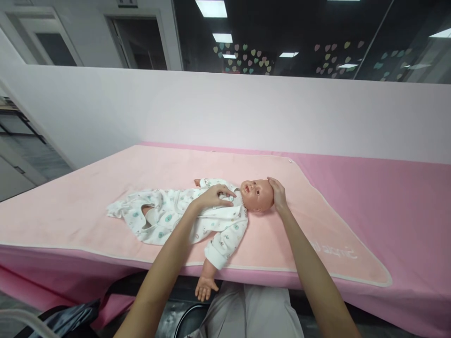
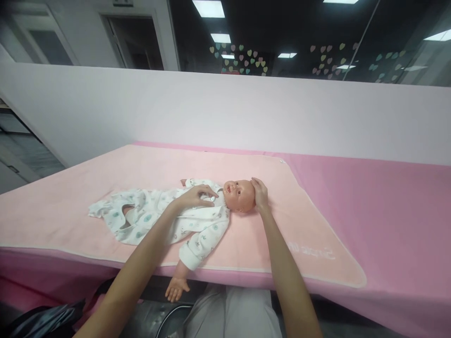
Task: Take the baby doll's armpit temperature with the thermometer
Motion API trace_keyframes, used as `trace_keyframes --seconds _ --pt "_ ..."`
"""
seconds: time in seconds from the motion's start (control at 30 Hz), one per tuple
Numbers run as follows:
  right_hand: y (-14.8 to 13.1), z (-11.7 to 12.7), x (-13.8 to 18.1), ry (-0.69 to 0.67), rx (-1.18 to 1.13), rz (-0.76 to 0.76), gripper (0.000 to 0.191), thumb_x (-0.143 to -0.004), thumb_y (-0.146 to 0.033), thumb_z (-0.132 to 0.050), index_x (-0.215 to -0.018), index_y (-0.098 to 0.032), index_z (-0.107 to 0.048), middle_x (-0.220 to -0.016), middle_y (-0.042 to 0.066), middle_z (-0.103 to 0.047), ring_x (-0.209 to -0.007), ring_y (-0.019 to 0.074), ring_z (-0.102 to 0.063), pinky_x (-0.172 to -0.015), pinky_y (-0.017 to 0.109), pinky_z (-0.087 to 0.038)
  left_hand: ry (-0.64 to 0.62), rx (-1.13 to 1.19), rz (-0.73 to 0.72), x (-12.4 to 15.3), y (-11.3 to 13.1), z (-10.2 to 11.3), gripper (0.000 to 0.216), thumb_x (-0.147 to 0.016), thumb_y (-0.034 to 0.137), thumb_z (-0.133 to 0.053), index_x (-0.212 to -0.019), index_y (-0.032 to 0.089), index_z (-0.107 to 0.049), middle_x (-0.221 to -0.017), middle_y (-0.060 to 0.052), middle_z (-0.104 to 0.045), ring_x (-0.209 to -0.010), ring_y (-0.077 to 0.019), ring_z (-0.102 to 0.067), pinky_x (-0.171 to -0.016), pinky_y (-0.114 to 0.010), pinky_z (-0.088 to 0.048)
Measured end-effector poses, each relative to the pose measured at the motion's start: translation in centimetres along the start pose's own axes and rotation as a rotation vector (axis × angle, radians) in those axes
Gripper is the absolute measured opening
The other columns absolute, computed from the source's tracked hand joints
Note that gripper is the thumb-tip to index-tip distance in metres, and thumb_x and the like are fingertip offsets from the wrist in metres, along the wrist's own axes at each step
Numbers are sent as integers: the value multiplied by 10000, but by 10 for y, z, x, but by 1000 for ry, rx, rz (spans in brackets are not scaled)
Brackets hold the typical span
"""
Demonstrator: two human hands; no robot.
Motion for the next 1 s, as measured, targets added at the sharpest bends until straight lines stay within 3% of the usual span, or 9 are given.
trace_keyframes --seconds 0.1,0.23,0.3,0.4,0.47,0.57,0.63,0.83,1.0 --pt "-9 9 4 99 194 229 393 -729 -452 -550 -975 -153 -615 -1012 82 -651 -941 199 -586 -887 371 -442 199 113 118 -1 -10 3 298 -680 383 -643 -856 157 -725 -835 -51 -684 -805 -188 -585 -749 -276 -424" --pt "-42 -1 26 207 632 745 268 -796 -354 -501 -929 -150 -615 -930 92 -654 -902 214 -577 -921 404 -390 575 442 315 0 -31 14 215 -665 330 -629 -716 138 -712 -753 -50 -686 -808 -182 -591 -764 -273 -424" --pt "-58 -27 44 37 865 976 180 -812 -278 -483 -849 -167 -621 -863 84 -655 -861 208 -570 -931 399 -356 609 607 356 0 -36 16 197 -634 319 -667 -712 144 -711 -744 -51 -685 -796 -172 -592 -754 -268 -429" --pt "-67 -83 69 -484 1206 1107 221 -851 -176 -412 -732 -191 -597 -733 60 -629 -752 183 -558 -815 339 -362 579 803 320 0 -35 15 250 -586 324 -729 -758 143 -711 -763 -53 -684 -750 -155 -590 -716 -261 -438" --pt "-66 -115 78 -651 1372 1062 209 -855 -127 -401 -815 -177 -600 -775 72 -639 -751 182 -566 -768 324 -353 594 887 291 1 -32 14 285 -560 318 -757 -771 133 -707 -782 -59 -682 -735 -145 -588 -698 -254 -441" --pt "-61 -142 75 -653 1525 872 221 -848 -71 -413 -922 -160 -602 -855 97 -649 -780 180 -589 -745 304 -350 600 958 289 2 -28 14 327 -540 323 -783 -782 119 -701 -762 -61 -672 -708 -133 -585 -670 -247 -440" --pt "-57 -147 70 -634 1563 801 225 -843 -51 -422 -881 -154 -618 -855 108 -651 -787 182 -599 -721 291 -355 584 994 304 3 -26 13 354 -533 332 -795 -796 114 -700 -740 -60 -668 -689 -129 -585 -653 -244 -438" --pt "-59 -139 69 -591 1609 779 257 -815 -13 -411 -782 -120 -642 -845 153 -642 -772 219 -603 -640 295 -362 564 1024 301 1 -28 11 417 -522 349 -808 -840 101 -701 -743 -72 -664 -647 -117 -571 -588 -226 -409" --pt "-106 -110 69 -484 1332 702 238 -845 -141 -435 -734 -163 -644 -773 90 -655 -693 171 -577 -608 268 -361 505 980 244 -1 -30 10 413 -567 381 -779 -857 97 -702 -715 -65 -632 -615 -104 -529 -533 -212 -361"
Point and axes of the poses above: each hand's wrist, its own x-axis away from the middle knuckle, its own z-axis out of the back of the hand, y = z × x, the point moved 2 cm from there along -x, towards the middle knuckle
